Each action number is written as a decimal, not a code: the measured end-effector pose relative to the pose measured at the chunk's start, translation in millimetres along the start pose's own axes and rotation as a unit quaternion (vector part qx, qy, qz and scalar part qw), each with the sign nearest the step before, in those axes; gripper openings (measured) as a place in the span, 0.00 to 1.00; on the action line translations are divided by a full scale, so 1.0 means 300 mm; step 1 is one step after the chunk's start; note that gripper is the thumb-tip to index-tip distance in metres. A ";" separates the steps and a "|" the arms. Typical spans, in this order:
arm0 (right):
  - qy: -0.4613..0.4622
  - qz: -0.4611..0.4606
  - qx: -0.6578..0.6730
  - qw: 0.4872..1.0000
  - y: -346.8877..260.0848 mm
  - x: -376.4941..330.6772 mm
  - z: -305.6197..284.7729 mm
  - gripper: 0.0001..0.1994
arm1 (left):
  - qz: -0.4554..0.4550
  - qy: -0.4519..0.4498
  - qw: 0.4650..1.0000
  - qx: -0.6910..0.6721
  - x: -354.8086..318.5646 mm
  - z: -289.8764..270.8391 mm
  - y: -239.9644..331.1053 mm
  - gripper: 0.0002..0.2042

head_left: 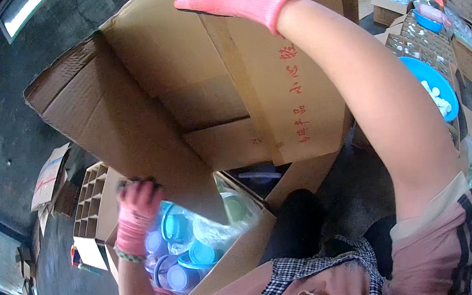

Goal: The person packs plastic pitchers into a cardboard box. They remove a purple pitcher from a plastic bag, place it in the box, then remove a green pitcher from a bag, attach its lid, and place it in the box. Finally, they close the box flaps.

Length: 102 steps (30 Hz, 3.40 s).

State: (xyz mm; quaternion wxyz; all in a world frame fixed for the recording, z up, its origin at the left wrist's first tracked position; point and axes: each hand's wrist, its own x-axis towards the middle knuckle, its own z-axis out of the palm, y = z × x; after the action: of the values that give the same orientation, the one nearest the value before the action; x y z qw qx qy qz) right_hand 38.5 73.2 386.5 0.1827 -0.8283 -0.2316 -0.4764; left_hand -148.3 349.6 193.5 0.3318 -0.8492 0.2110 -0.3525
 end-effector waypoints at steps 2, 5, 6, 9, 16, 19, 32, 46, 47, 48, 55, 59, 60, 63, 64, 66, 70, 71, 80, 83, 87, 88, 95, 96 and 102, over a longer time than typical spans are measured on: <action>0.012 -0.030 0.029 0.999 0.000 -0.029 -0.026 0.34 | -0.075 -0.067 0.994 0.044 -0.092 0.089 -0.083 0.14; 0.061 -0.098 0.144 0.983 0.009 -0.025 -0.046 0.24 | -0.100 -0.133 0.984 0.056 -0.165 0.167 -0.204 0.16; 0.043 -0.126 0.207 0.969 -0.015 -0.018 -0.076 0.21 | -0.105 -0.139 0.982 0.070 -0.169 0.178 -0.223 0.17; 0.019 -0.020 0.344 0.939 0.021 0.034 -0.184 0.11 | -0.130 -0.133 0.979 0.081 -0.054 0.216 -0.255 0.16; 0.060 0.084 0.523 0.846 0.364 0.079 -0.264 0.06 | -0.189 -0.192 0.952 0.143 0.125 0.391 -0.427 0.19; 0.014 -0.022 0.425 0.905 0.327 0.013 -0.288 0.07 | -0.210 -0.293 0.915 0.181 0.116 0.480 -0.369 0.19; -0.020 -0.065 0.409 0.910 0.050 -0.128 -0.247 0.13 | -0.220 -0.118 0.924 -0.290 0.523 0.565 0.353 0.26; 0.035 -0.055 0.273 0.960 0.132 -0.277 -0.214 0.30 | -0.291 0.044 0.212 -0.932 0.451 0.450 0.283 0.14; 0.024 -0.019 0.280 0.960 0.137 -0.320 -0.192 0.31 | -0.355 0.090 0.106 -0.924 0.546 0.462 0.235 0.13; 0.014 0.015 0.282 0.959 0.145 -0.362 -0.184 0.32 | -0.409 0.135 -0.005 -0.903 0.639 0.462 0.195 0.13; -0.128 0.115 0.246 0.954 0.262 -0.645 -0.162 0.33 | -0.375 0.285 -0.038 -0.881 0.750 0.479 0.146 0.08; -0.087 0.136 0.322 0.933 0.277 -0.705 -0.174 0.33 | -0.180 0.369 -0.010 -0.912 0.636 0.150 0.074 0.15; -0.082 0.130 0.315 0.936 0.263 -0.710 -0.168 0.33 | -0.175 0.324 -0.048 -0.928 0.612 0.075 0.009 0.21; -0.067 0.096 0.303 0.946 0.191 -0.685 -0.136 0.33 | 0.080 0.291 0.076 -0.950 0.644 0.046 -0.282 0.24; -0.069 0.080 0.282 0.953 0.174 -0.679 -0.117 0.33 | 0.141 0.290 0.134 -0.937 0.675 0.045 -0.379 0.23; -0.055 0.036 0.241 0.968 0.159 -0.665 -0.083 0.34 | -0.022 0.410 0.331 -0.850 0.754 0.040 -0.485 0.22; -0.053 0.041 0.276 0.959 0.186 -0.642 -0.085 0.36 | -0.157 0.482 0.324 -0.799 0.758 0.182 -0.292 0.09; -0.047 0.028 0.265 0.963 0.192 -0.650 -0.089 0.37 | -0.244 0.445 0.465 -0.725 0.728 0.234 -0.229 0.11; -0.158 0.033 0.188 0.969 0.133 -0.840 -0.073 0.43 | -0.535 0.141 0.461 -0.694 0.449 0.922 0.001 0.43; -0.199 0.053 0.174 0.963 0.159 -0.862 -0.058 0.42 | -0.510 0.137 0.440 -0.727 0.404 0.863 0.014 0.37; -0.217 0.101 0.181 0.954 0.200 -0.799 -0.046 0.41 | -0.519 0.108 0.398 -0.749 0.219 0.642 0.033 0.30; -0.222 0.107 0.188 0.951 0.205 -0.756 -0.043 0.40 | -0.543 0.101 0.393 -0.736 0.157 0.545 0.046 0.27; -0.200 0.073 0.391 0.895 0.059 -0.395 0.041 0.33 | -0.586 0.323 0.320 -0.670 -0.628 0.429 -0.006 0.12; -0.212 0.060 0.413 0.884 0.007 -0.365 0.069 0.33 | -0.537 0.414 0.257 -0.689 -0.827 0.431 -0.049 0.10; -0.385 0.001 0.269 0.883 -0.049 -0.437 0.332 0.38 | -0.572 0.404 0.191 -0.688 -0.941 0.155 -0.040 0.17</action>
State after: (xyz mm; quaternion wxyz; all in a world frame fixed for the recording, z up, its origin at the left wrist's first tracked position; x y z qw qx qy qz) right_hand 42.9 110.1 225.4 0.2959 -0.8656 -0.4021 -0.0395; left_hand -299.7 544.3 47.8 -0.8079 -0.3688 -0.0685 -0.4545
